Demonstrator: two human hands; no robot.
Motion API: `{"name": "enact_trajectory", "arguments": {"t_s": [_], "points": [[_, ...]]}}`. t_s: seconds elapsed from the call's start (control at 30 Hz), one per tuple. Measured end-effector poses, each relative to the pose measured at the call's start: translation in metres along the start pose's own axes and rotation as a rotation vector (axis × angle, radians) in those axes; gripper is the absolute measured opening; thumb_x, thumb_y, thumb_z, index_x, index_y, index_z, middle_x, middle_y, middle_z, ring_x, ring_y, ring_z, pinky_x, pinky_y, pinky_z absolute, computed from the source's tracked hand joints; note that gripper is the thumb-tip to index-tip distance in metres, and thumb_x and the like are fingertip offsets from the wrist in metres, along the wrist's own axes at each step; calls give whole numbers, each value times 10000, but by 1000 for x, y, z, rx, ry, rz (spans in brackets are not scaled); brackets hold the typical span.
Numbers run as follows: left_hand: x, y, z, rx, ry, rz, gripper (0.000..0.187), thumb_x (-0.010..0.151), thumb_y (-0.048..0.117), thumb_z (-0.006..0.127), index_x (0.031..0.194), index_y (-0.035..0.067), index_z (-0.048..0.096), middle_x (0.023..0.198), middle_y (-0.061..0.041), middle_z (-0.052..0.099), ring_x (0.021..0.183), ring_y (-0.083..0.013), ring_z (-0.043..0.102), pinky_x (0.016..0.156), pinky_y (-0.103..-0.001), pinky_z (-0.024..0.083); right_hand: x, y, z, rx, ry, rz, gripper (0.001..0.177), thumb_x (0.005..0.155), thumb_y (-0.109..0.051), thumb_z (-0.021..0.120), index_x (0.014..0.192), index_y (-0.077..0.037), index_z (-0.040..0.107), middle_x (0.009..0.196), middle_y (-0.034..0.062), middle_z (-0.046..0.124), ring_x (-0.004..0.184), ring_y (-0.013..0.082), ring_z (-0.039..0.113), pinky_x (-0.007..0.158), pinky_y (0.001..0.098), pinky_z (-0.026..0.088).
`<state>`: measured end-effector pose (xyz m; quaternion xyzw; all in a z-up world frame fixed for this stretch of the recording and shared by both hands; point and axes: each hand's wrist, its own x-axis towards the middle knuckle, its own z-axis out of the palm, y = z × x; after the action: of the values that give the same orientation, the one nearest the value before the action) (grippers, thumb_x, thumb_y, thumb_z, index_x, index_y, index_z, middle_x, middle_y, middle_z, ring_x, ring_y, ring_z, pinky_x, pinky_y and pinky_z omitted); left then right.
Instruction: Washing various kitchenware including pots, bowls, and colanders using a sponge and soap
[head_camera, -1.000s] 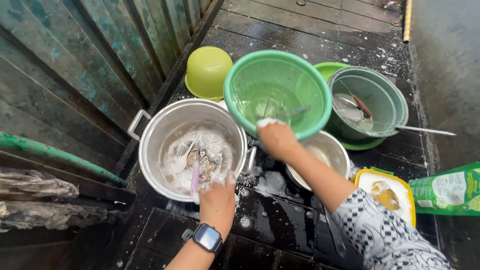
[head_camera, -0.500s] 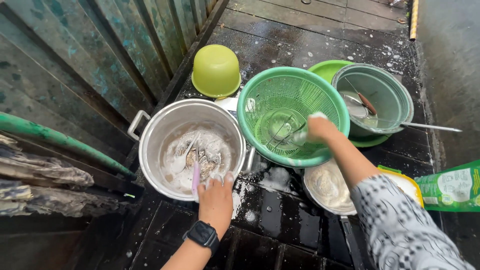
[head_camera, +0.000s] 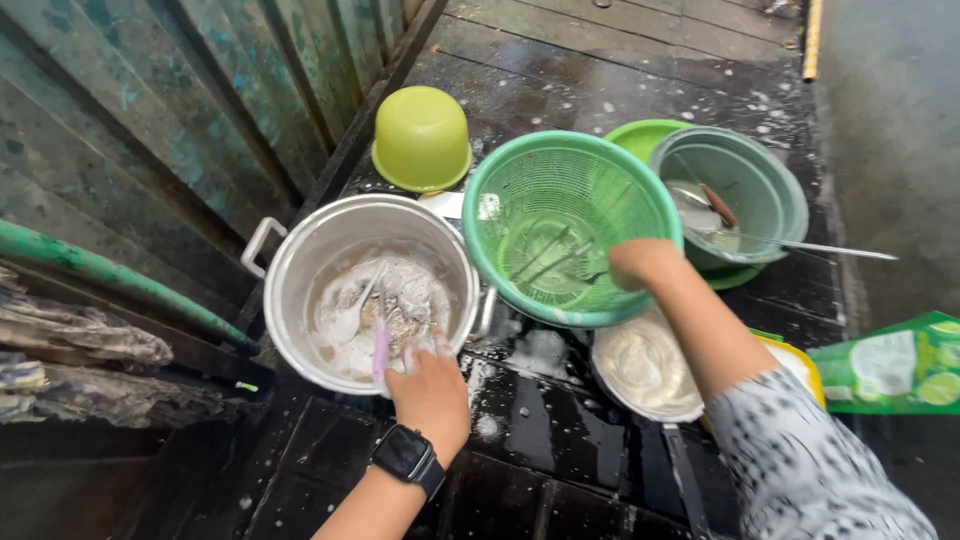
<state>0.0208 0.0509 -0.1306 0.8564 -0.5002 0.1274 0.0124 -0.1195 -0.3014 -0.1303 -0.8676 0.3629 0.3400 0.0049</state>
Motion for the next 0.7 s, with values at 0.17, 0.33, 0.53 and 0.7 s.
{"name": "enact_trajectory", "arguments": {"t_s": [0.17,0.33,0.53,0.7], "points": [[42,33,-87,-405,-448,8,345,1022,335,506,1123,50,673,1088,-150,697,1052,-323,664,907,-492,466,-112,-2,-21,216,439,21,182,891,-72,579,983,-1,720,942,233,731,895,398,723,772,503,573],[83,104,-12,-1007,-269,-56,436,1078,369,559,1216,-38,627,963,-261,710,906,-400,656,788,-469,516,-181,-74,8,463,699,-37,162,860,-108,604,978,2,627,853,260,706,794,436,710,692,531,566],[84,116,-80,-2086,-556,-500,404,954,105,393,1283,21,612,876,-22,736,712,-112,657,686,-269,557,-249,-59,19,1112,822,-513,461,942,-260,609,1254,76,555,950,198,695,756,311,705,641,442,562],[81,87,-79,-1974,-575,-471,419,1086,366,353,1338,128,590,701,47,438,545,-64,337,445,-206,304,-121,116,214,803,652,413,484,887,-433,721,1156,-32,685,1072,236,741,959,356,709,852,464,564]]}}
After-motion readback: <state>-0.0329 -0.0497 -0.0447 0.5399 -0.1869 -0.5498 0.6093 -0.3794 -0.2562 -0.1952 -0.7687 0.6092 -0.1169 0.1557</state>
